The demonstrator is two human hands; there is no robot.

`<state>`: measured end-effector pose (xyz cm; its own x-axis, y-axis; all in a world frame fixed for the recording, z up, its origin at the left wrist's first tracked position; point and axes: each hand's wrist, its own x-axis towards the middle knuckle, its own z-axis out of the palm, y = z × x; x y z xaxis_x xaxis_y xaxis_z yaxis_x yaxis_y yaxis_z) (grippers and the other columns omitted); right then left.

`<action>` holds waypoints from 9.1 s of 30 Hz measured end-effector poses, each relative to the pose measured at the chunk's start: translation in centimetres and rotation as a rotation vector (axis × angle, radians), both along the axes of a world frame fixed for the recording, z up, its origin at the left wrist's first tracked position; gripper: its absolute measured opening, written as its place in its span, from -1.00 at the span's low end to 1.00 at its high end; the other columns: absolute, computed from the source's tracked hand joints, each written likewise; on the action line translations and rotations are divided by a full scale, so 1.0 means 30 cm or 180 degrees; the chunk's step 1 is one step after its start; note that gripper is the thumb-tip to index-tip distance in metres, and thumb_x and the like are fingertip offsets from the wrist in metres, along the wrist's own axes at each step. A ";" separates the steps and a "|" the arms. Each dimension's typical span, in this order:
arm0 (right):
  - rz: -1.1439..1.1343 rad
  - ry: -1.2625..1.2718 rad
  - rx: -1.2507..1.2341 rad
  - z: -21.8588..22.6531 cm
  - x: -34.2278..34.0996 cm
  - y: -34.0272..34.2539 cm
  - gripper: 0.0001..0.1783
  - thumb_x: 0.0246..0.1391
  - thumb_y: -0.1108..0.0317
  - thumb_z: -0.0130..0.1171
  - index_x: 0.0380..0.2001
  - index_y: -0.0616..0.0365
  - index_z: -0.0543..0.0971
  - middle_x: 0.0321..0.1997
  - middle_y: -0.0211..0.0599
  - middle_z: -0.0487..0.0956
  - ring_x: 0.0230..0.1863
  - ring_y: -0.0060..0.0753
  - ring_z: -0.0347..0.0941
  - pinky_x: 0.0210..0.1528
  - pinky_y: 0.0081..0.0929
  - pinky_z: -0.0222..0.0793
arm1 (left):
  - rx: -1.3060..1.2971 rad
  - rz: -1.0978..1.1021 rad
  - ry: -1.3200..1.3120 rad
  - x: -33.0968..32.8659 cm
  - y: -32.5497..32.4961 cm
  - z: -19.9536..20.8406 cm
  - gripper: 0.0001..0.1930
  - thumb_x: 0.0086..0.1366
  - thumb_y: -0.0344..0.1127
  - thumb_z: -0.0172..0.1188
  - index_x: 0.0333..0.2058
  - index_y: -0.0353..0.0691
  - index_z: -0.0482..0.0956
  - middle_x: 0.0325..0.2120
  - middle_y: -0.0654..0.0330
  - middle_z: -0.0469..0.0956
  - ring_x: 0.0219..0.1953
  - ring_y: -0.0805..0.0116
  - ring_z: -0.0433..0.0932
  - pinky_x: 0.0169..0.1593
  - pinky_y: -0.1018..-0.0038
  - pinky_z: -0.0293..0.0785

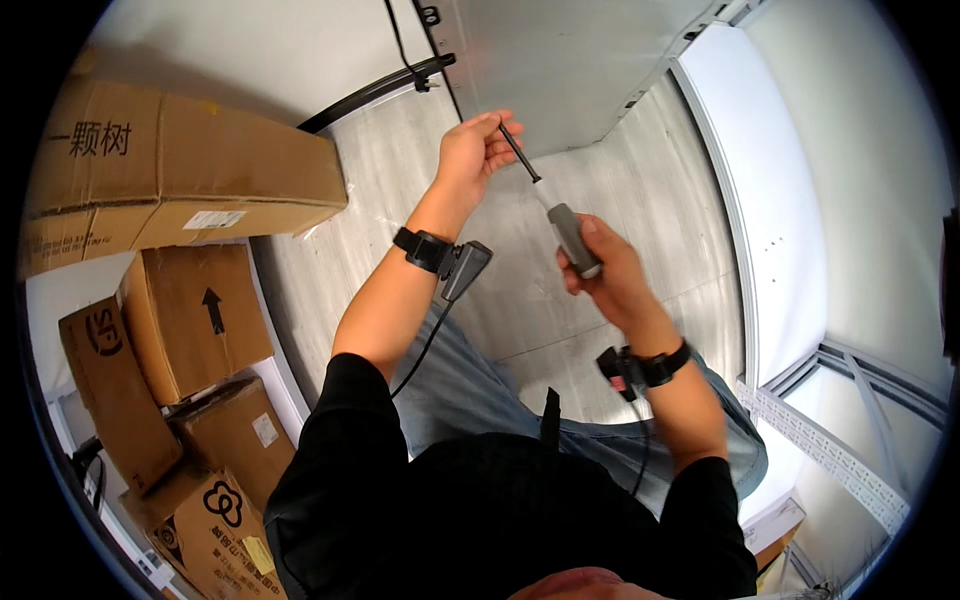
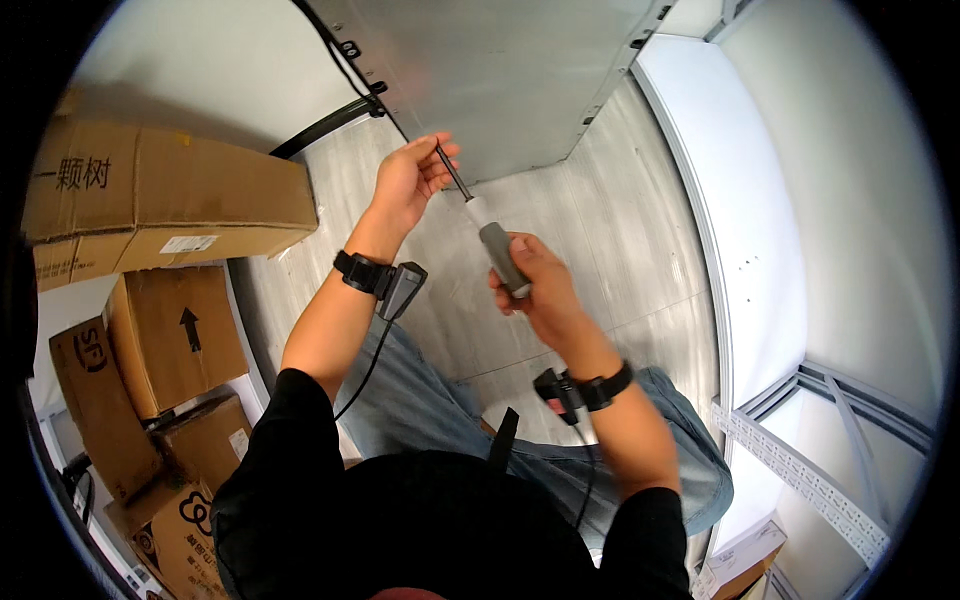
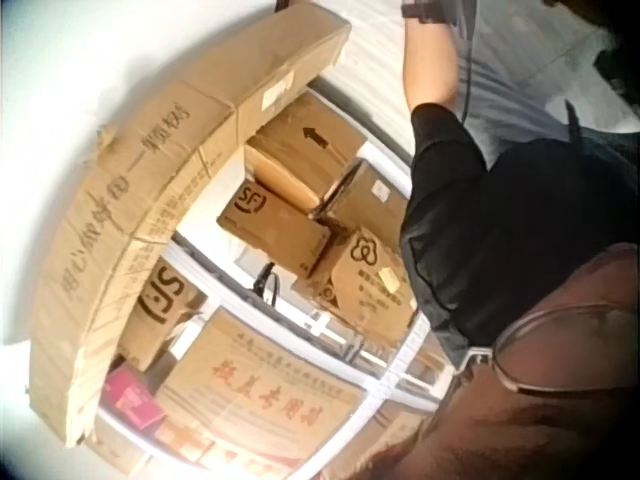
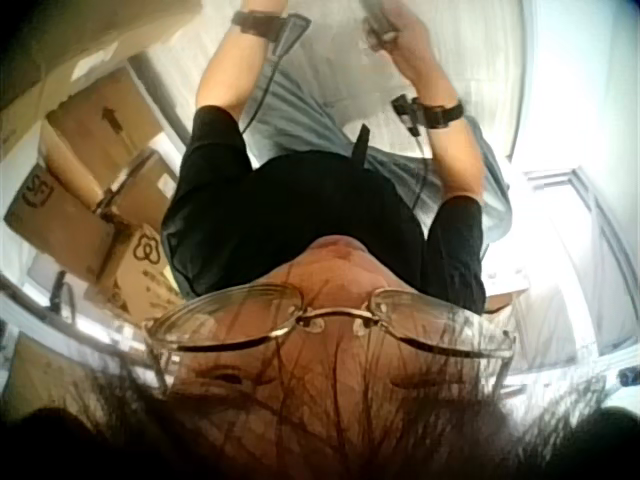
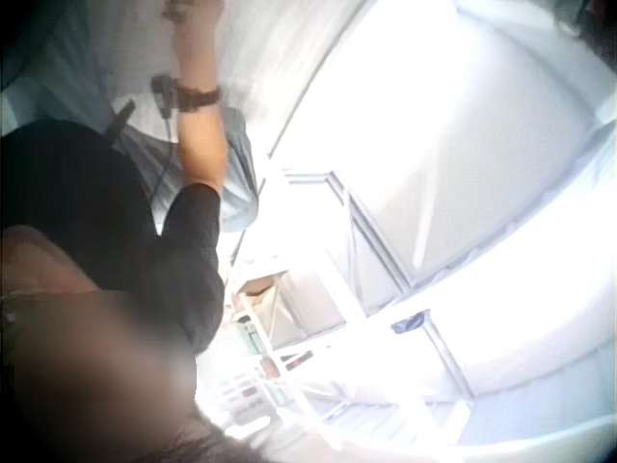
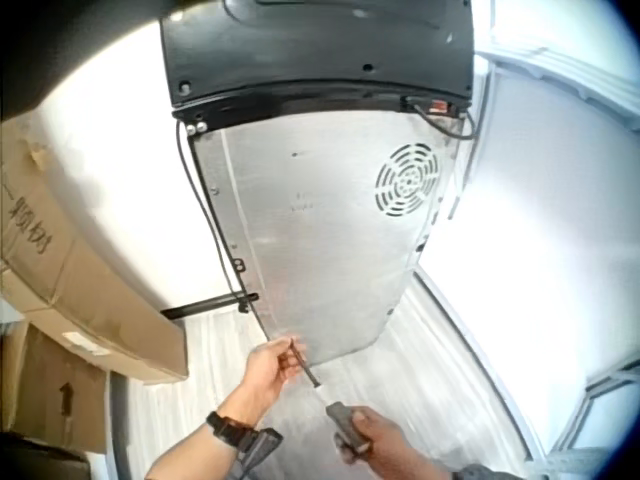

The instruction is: The person uses a screwdriver to fasten screws into a white metal panel, then wipes the surface with a blue cloth, and finally secures a beige and black appliance to the panel with screws.

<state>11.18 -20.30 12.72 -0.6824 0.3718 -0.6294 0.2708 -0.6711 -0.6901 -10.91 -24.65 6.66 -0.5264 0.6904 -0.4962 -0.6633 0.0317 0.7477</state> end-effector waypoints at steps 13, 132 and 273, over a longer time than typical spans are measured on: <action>0.0877 -0.1611 0.2248 0.418 0.670 0.807 -0.75 0.09 0.16 0.15 -0.29 0.12 0.57 -0.54 -0.41 0.57 -0.65 -0.74 0.33 -0.58 -0.77 0.25 | 0.0374 -0.1971 0.0209 0.580 0.592 0.081 -0.73 0.35 -0.27 0.04 -0.05 -0.24 0.50 -0.25 0.20 0.60 -0.27 0.44 0.56 -0.19 0.54 0.45; 0.0150 0.0149 -0.0123 -0.458 -0.364 -0.018 -0.79 0.22 0.20 -0.01 -0.28 0.11 0.36 -0.46 -0.39 0.38 -0.55 -0.51 0.40 -0.63 -0.50 0.24 | -0.0581 0.0745 0.0142 -0.250 -0.011 -0.305 -0.79 0.34 -0.30 0.06 -0.22 -0.30 0.58 -0.40 0.22 0.56 -0.36 0.46 0.53 -0.24 0.55 0.50; 0.0617 -0.1146 0.1609 -0.070 0.536 1.293 -0.67 0.16 0.04 0.10 -0.38 0.10 0.47 -0.63 -0.48 0.42 -0.80 -0.81 0.09 -0.83 -0.82 -0.09 | -0.0841 -0.2266 0.1162 0.338 0.862 -0.447 -0.71 0.21 -0.33 0.10 -0.10 -0.24 0.56 -0.33 0.28 0.58 -0.33 0.51 0.51 -0.25 0.58 0.40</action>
